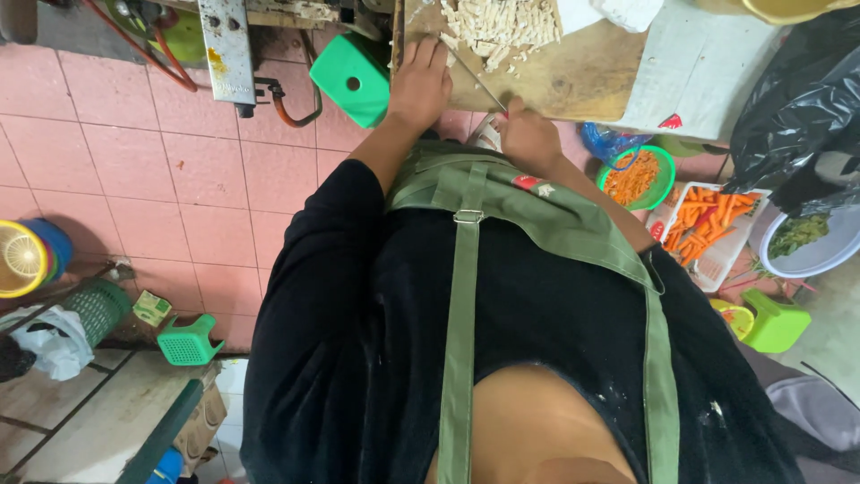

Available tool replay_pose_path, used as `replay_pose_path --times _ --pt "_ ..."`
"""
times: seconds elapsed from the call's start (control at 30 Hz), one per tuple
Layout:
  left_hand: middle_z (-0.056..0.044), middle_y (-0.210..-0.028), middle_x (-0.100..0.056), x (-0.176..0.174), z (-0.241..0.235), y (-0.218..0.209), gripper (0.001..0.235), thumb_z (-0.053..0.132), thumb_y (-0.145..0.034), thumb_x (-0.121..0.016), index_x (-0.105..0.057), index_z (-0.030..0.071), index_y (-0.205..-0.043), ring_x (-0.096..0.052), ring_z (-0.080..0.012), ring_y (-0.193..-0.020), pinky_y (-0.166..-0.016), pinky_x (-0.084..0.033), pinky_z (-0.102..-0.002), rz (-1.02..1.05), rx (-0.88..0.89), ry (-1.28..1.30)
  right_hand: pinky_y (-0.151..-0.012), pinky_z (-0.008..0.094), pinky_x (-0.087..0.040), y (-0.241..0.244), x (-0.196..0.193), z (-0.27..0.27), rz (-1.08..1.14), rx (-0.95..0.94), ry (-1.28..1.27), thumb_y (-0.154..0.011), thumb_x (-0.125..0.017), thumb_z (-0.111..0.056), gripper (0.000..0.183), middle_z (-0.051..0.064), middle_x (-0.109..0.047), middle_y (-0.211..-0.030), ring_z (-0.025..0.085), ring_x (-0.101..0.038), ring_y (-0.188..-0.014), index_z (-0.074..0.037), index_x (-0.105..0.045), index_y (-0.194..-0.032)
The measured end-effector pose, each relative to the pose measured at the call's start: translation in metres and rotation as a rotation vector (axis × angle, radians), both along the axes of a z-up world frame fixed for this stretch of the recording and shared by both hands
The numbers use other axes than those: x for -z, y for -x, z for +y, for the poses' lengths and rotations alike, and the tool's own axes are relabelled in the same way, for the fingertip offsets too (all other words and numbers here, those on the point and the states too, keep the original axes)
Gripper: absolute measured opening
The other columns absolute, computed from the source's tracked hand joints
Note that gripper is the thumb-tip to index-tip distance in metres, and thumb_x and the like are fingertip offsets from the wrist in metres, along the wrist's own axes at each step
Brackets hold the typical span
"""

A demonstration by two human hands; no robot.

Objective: Slicing tofu into thin strips on a wooden cutting board with a knife.

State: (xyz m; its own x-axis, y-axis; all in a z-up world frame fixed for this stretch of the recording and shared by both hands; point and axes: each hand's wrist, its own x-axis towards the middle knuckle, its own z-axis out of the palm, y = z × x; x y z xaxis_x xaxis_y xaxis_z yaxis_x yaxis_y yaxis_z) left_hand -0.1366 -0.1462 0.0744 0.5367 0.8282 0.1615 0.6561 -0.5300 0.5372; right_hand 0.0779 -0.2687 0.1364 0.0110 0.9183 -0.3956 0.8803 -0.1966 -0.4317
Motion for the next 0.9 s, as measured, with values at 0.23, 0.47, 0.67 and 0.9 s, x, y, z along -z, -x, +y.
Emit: replay_pose_path --times 0.23,0.47,0.67,0.9 --pt "-0.012 -0.129 -0.056 0.006 0.002 0.004 0.037 0.017 -0.09 -0.073 -0.062 0.005 -0.123 -0.053 -0.0374 -0.12 -0.099 -0.048 -0.048 -0.036 -0.008 -0.019 -0.075 0.061 -0.052 0.004 -0.006 0.003 0.036 0.008 0.004 -0.106 -0.053 -0.034 0.038 0.032 -0.069 -0.09 0.051 -0.068 -0.085 0.003 -0.049 -0.115" --pt "-0.015 -0.127 -0.056 0.003 0.001 0.01 0.035 0.011 -0.089 -0.071 -0.062 0.003 -0.122 -0.053 -0.0377 -0.118 -0.103 -0.048 -0.047 -0.103 0.014 -0.02 -0.076 0.061 -0.052 0.003 0.002 0.002 0.048 0.024 -0.014 -0.105 -0.052 -0.035 0.038 0.031 -0.069 -0.091 0.052 -0.067 -0.087 0.002 -0.05 -0.116" --pt "-0.011 -0.124 -0.058 -0.002 0.0 0.0 0.03 0.013 -0.09 -0.074 -0.065 0.007 -0.118 -0.054 -0.0364 -0.115 -0.095 -0.048 -0.048 -0.051 -0.044 -0.037 -0.075 0.061 -0.052 0.003 -0.016 -0.002 0.019 0.031 0.06 -0.108 -0.052 -0.036 0.04 0.032 -0.069 -0.092 0.052 -0.067 -0.086 0.004 -0.049 -0.113" --pt "-0.011 -0.13 -0.057 0.006 -0.003 0.005 0.035 0.01 -0.087 -0.071 -0.063 0.005 -0.121 -0.053 -0.036 -0.119 -0.098 -0.05 -0.047 -0.106 -0.026 -0.049 -0.076 0.06 -0.052 0.006 -0.007 0.003 0.024 0.046 0.035 -0.106 -0.052 -0.035 0.041 0.031 -0.07 -0.091 0.052 -0.068 -0.086 0.004 -0.049 -0.117"
